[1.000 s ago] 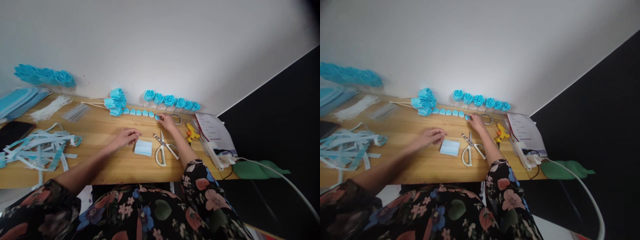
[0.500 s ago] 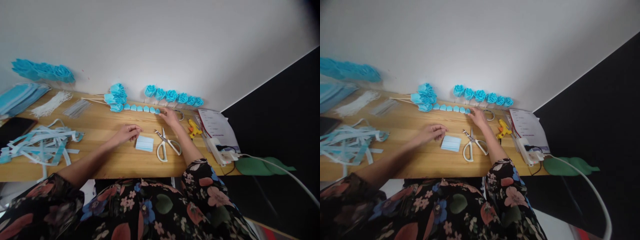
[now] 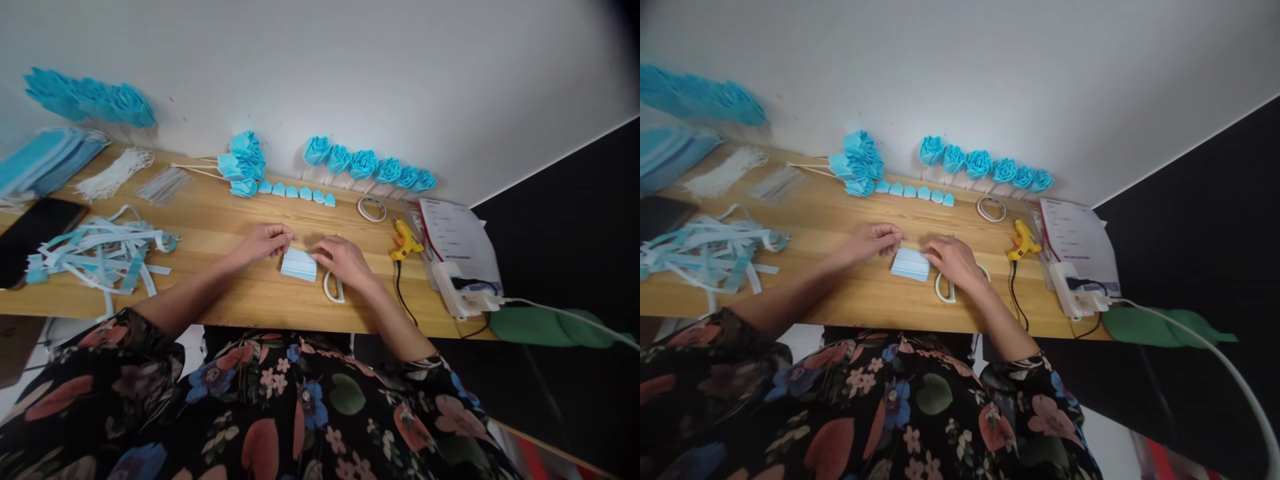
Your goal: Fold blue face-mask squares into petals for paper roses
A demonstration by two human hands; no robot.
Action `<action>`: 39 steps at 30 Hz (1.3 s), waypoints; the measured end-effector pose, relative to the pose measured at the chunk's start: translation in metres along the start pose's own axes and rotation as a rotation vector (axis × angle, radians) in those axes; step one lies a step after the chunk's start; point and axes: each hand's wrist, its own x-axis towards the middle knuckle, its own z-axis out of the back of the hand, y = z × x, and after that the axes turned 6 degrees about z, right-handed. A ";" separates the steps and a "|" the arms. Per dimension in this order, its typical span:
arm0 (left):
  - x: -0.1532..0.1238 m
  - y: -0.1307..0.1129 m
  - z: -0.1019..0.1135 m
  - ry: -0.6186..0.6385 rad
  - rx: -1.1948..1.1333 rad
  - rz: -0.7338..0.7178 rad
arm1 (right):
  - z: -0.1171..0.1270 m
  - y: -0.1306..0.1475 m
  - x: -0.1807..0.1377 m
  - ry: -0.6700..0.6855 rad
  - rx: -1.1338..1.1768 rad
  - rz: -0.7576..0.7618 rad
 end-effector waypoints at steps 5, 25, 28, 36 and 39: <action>0.001 0.002 0.001 -0.019 0.012 -0.011 | -0.001 0.008 0.011 0.077 -0.283 0.069; -0.003 0.000 0.001 0.004 0.016 -0.176 | 0.009 0.016 0.014 0.023 -0.099 0.201; -0.009 -0.005 -0.001 0.071 0.007 -0.185 | 0.015 0.021 0.014 -0.038 -0.028 0.162; 0.001 0.007 0.000 0.081 -0.067 -0.142 | 0.026 0.026 0.027 -0.148 0.099 0.122; 0.004 0.009 -0.001 0.083 -0.188 -0.134 | 0.023 0.025 0.028 -0.323 0.193 0.108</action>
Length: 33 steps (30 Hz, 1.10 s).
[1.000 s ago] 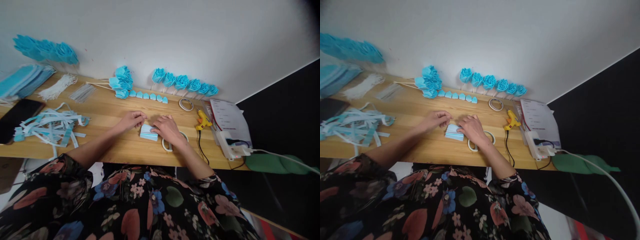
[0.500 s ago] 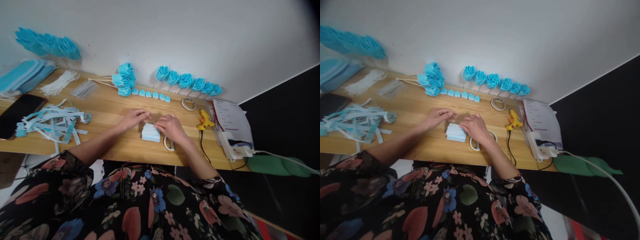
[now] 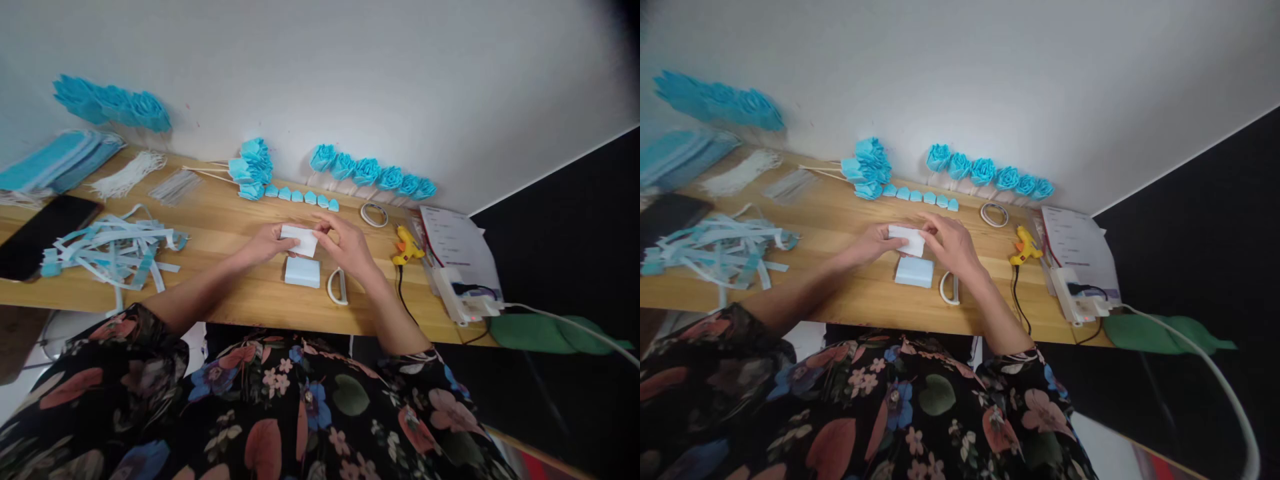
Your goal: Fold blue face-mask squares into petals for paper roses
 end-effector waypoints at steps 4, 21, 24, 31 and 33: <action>-0.002 -0.005 0.000 -0.043 -0.149 -0.051 | -0.003 -0.003 -0.011 -0.174 0.092 0.023; -0.005 -0.001 -0.009 0.003 -0.301 -0.047 | -0.028 -0.005 -0.015 -0.211 0.190 -0.011; -0.005 -0.003 -0.010 -0.018 -0.292 -0.032 | -0.028 -0.007 -0.012 -0.226 0.196 -0.033; -0.006 -0.007 -0.008 -0.179 -0.005 -0.087 | -0.032 -0.012 -0.004 -0.202 0.222 -0.095; -0.006 -0.008 -0.007 -0.212 0.059 -0.094 | -0.035 -0.013 -0.004 -0.194 0.307 -0.157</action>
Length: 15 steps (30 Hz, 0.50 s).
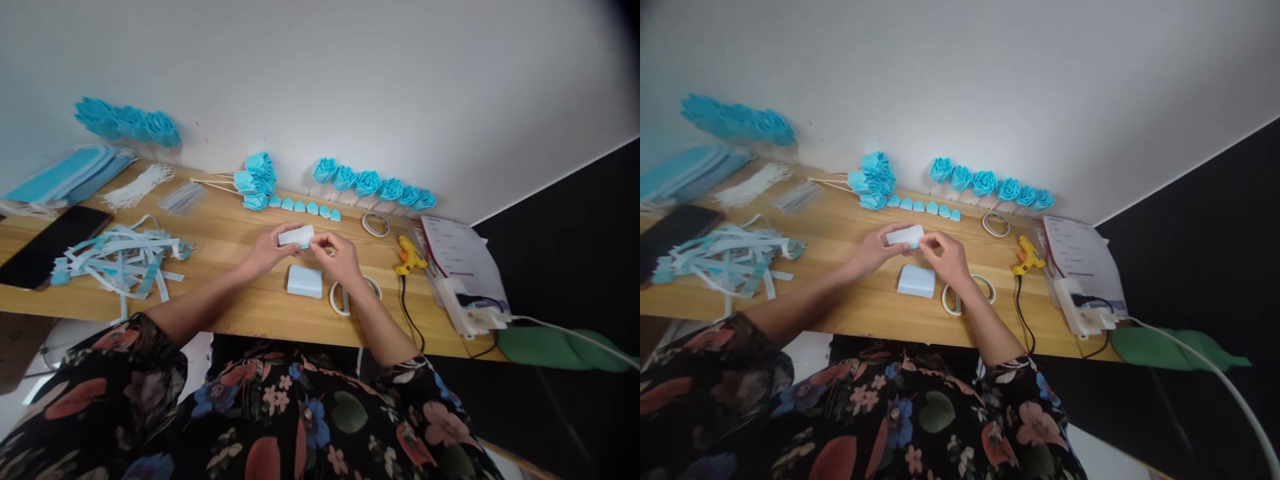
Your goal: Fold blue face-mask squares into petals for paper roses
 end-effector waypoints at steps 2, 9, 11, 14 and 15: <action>0.000 0.000 0.001 -0.016 0.060 -0.014 | -0.001 -0.002 0.001 0.044 0.147 -0.089; -0.002 -0.001 0.000 -0.038 0.234 -0.115 | 0.003 -0.002 0.009 0.238 0.269 -0.188; -0.002 -0.002 -0.001 -0.057 0.147 -0.101 | 0.003 0.000 0.009 0.214 0.265 -0.187; -0.002 -0.002 -0.004 -0.033 -0.130 -0.054 | 0.002 0.002 0.007 0.100 0.283 -0.175; -0.002 -0.002 -0.005 -0.006 -0.214 -0.022 | 0.001 0.002 0.005 0.065 0.295 -0.167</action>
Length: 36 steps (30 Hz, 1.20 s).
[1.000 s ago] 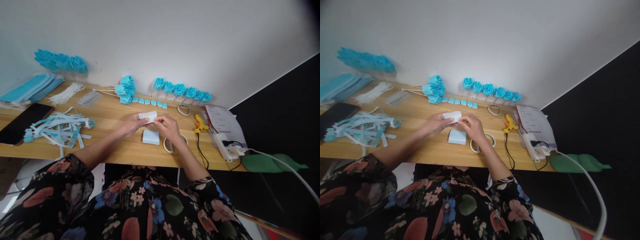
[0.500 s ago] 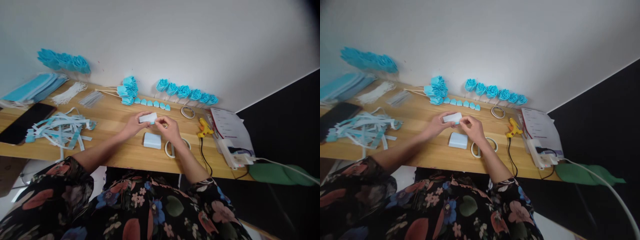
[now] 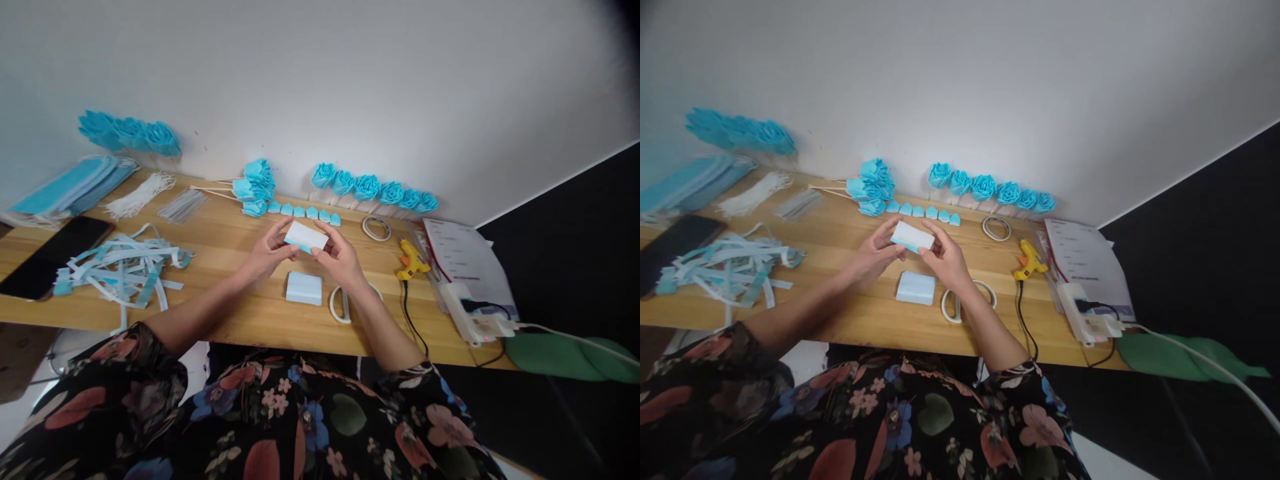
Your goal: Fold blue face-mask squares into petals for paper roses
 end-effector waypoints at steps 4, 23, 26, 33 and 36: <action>-0.002 0.006 -0.003 0.107 -0.049 0.175 | -0.005 -0.005 -0.009 -0.047 0.027 0.008; 0.000 0.007 0.004 0.040 0.198 0.203 | -0.004 -0.008 -0.013 -0.079 0.044 -0.066; 0.001 0.007 0.007 0.015 0.260 0.205 | -0.004 -0.006 -0.013 -0.047 0.065 -0.072; 0.001 0.006 0.008 0.066 0.319 0.218 | -0.002 -0.008 -0.013 -0.092 0.013 -0.041; 0.001 0.007 0.008 0.029 0.314 0.209 | 0.000 -0.007 -0.013 -0.039 0.033 -0.047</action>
